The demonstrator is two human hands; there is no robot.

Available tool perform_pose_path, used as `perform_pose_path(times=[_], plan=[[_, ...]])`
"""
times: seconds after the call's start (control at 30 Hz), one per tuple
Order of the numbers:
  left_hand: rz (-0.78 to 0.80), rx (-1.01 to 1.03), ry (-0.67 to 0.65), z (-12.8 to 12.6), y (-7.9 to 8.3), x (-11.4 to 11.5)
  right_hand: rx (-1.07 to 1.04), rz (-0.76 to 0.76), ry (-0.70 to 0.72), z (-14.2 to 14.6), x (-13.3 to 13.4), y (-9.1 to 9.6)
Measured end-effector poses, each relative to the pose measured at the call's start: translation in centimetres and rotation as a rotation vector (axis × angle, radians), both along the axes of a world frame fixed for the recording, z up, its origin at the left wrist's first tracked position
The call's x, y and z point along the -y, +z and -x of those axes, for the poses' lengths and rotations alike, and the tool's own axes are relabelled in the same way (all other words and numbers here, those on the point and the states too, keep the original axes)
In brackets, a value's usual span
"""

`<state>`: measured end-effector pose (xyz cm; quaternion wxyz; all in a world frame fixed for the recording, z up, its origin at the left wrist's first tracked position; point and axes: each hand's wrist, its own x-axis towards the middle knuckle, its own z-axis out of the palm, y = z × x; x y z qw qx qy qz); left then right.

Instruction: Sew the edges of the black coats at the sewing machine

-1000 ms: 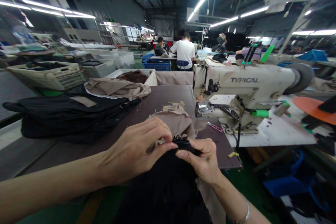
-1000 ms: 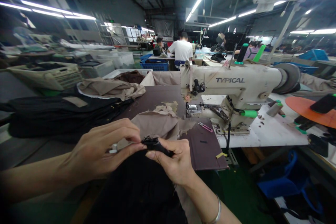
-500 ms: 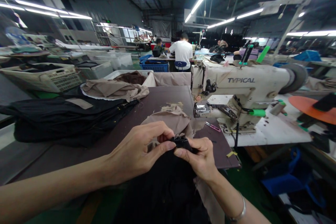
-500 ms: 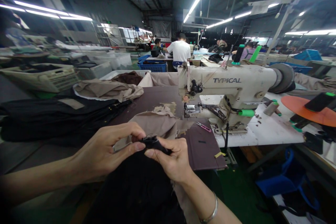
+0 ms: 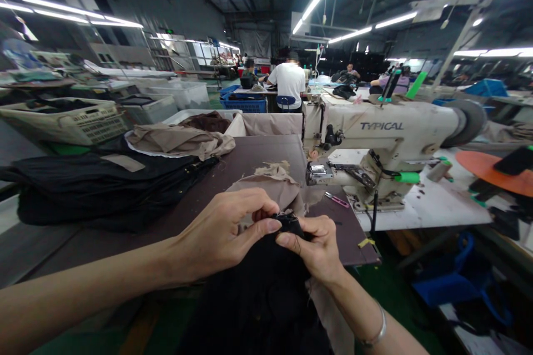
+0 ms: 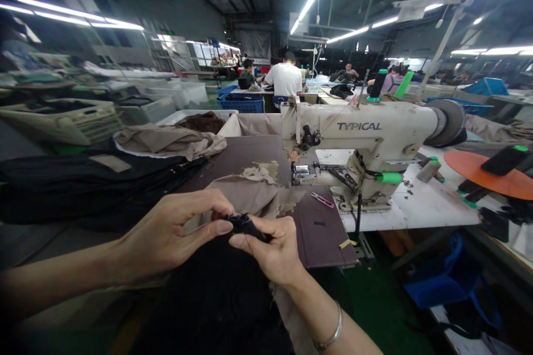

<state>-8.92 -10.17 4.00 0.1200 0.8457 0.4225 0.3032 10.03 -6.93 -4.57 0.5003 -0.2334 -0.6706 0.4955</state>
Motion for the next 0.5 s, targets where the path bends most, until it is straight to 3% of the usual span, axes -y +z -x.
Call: perform_pose_path(times=[0.5], plan=[[-0.070,0.049,0.056,-0.7,-0.9,0.3,-0.066,-0.041,0.013,0.0,-0.1,0.3]])
